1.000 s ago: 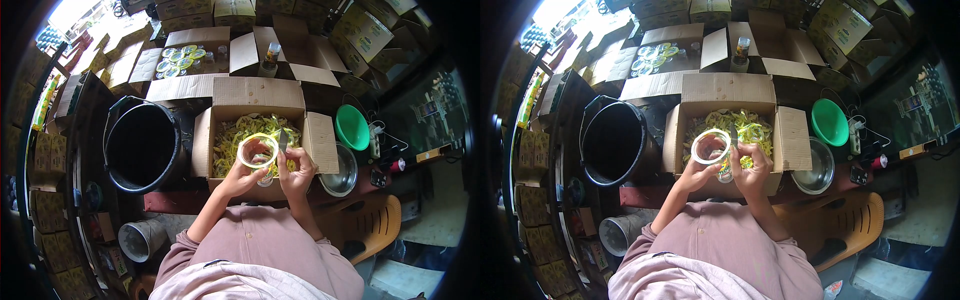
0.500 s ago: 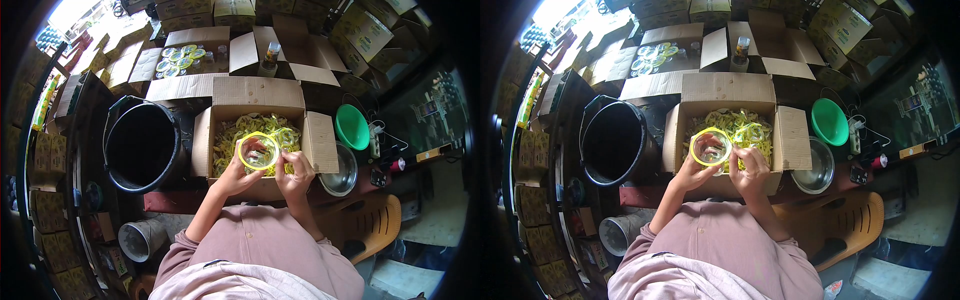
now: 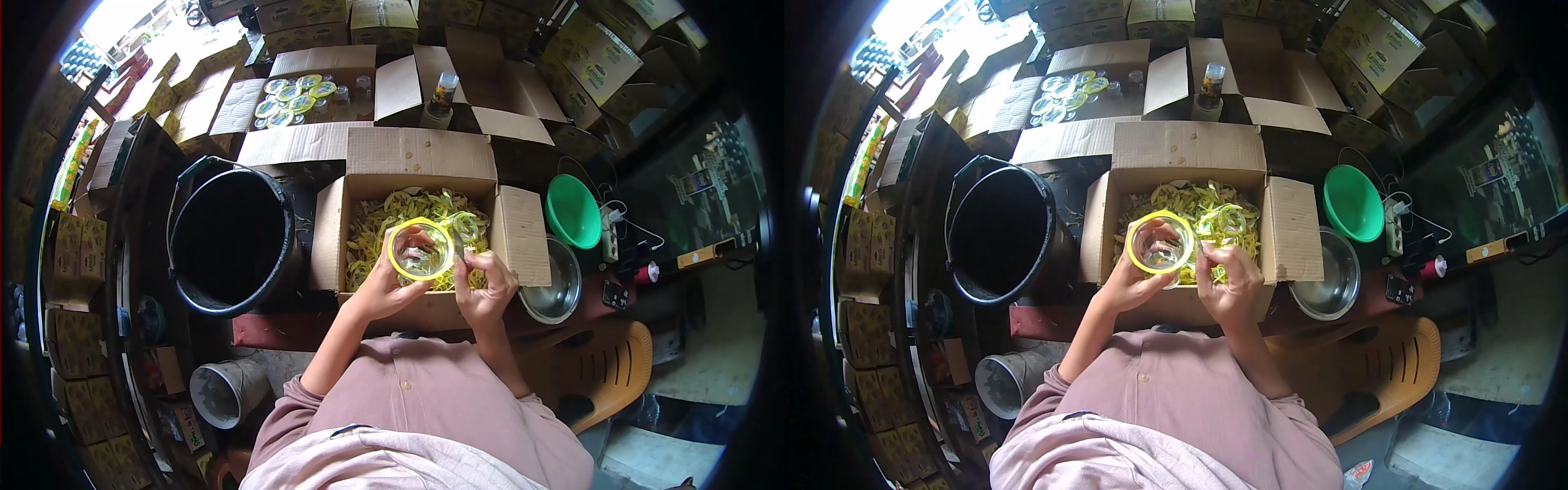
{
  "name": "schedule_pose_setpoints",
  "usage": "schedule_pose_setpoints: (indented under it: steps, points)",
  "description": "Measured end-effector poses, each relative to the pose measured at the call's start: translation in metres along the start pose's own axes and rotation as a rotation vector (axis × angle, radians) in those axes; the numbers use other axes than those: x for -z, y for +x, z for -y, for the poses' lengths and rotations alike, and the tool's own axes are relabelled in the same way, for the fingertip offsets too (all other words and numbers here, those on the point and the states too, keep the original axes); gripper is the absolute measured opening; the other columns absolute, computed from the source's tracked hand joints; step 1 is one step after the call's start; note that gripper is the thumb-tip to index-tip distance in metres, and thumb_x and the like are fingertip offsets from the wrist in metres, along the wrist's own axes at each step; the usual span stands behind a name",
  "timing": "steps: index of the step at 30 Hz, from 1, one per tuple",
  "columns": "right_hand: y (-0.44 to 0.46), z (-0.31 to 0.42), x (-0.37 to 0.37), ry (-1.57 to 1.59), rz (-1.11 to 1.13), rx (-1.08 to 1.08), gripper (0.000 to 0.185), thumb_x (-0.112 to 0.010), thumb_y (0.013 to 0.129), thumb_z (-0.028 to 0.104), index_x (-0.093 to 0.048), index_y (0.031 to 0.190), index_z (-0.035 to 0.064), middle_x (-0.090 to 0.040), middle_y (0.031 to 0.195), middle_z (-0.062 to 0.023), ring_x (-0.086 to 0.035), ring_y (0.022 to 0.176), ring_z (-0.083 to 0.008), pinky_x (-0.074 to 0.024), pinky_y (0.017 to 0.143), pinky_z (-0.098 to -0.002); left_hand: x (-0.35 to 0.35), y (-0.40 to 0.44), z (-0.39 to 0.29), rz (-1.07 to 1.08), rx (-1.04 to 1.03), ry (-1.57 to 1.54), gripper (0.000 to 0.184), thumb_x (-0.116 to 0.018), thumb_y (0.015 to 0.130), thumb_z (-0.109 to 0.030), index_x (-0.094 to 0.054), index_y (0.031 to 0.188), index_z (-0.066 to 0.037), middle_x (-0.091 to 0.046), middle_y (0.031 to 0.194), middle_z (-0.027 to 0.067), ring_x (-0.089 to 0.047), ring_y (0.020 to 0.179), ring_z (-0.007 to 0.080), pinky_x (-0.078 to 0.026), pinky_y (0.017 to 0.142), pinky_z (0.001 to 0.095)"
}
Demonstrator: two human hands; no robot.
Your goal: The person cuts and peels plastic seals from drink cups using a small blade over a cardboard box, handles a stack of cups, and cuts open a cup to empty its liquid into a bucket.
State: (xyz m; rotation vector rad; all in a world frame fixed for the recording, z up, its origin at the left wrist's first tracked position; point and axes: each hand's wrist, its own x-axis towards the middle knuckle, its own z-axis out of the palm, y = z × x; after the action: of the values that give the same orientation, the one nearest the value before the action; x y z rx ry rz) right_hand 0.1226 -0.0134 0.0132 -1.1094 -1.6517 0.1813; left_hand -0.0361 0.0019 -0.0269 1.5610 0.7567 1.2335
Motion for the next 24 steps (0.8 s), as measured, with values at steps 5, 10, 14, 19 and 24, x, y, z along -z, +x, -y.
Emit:
schedule_pose_setpoints:
  steps: [5, 10, 14, 19, 24]
  points:
    - [0.000, -0.003, -0.005, -0.088, -0.009, 0.093, 0.017, -0.065, 0.067, -0.005, -0.059, 0.080, 0.0027, -0.057, 0.067, -0.0084, -0.057, 0.058, -0.0206, -0.0457, 0.054, -0.0282, 0.002, -0.001, 0.001, 0.013, 0.017, 0.026, 0.069, -0.065, 0.068, -0.004, -0.027, 0.125, 0.000, -0.039, 0.111, 0.0114, -0.045, 0.105, 0.0200, -0.038, 0.091, 0.0309]
    - [0.005, 0.002, -0.008, -0.126, 0.009, 0.120, 0.016, -0.064, 0.066, -0.006, -0.058, 0.078, 0.0016, -0.058, 0.068, -0.0101, -0.058, 0.059, -0.0222, -0.0461, 0.054, -0.0281, 0.004, -0.003, 0.001, -0.009, 0.025, 0.039, 0.068, -0.065, 0.067, -0.006, -0.028, 0.124, 0.000, -0.039, 0.110, 0.0112, -0.045, 0.106, 0.0207, -0.037, 0.091, 0.0313]
    - [0.007, 0.003, -0.010, -0.118, 0.034, 0.112, 0.016, -0.064, 0.066, -0.005, -0.059, 0.080, 0.0010, -0.058, 0.068, -0.0104, -0.058, 0.060, -0.0229, -0.0461, 0.055, -0.0287, 0.006, -0.006, 0.006, 0.018, -0.008, 0.099, 0.070, -0.067, 0.066, -0.008, -0.029, 0.124, 0.000, -0.039, 0.113, 0.0122, -0.045, 0.107, 0.0216, -0.036, 0.093, 0.0319]
    - [0.007, -0.011, -0.011, 0.049, 0.029, 0.021, 0.011, -0.063, 0.070, -0.003, -0.058, 0.080, -0.0009, -0.058, 0.067, -0.0098, -0.057, 0.058, -0.0197, -0.0452, 0.055, -0.0282, 0.002, -0.006, 0.002, 0.056, -0.012, 0.044, 0.073, -0.069, 0.064, -0.009, -0.029, 0.125, 0.001, -0.040, 0.116, 0.0126, -0.045, 0.109, 0.0213, -0.037, 0.093, 0.0315]
    - [-0.003, -0.004, -0.008, 0.089, -0.054, -0.111, 0.012, -0.063, 0.071, -0.004, -0.054, 0.079, -0.0020, -0.055, 0.068, -0.0061, -0.055, 0.061, -0.0117, -0.0436, 0.055, -0.0225, -0.005, 0.001, -0.004, -0.048, -0.040, -0.072, 0.070, -0.071, 0.065, -0.007, -0.032, 0.123, -0.001, -0.043, 0.112, 0.0102, -0.046, 0.108, 0.0198, -0.040, 0.091, 0.0318]
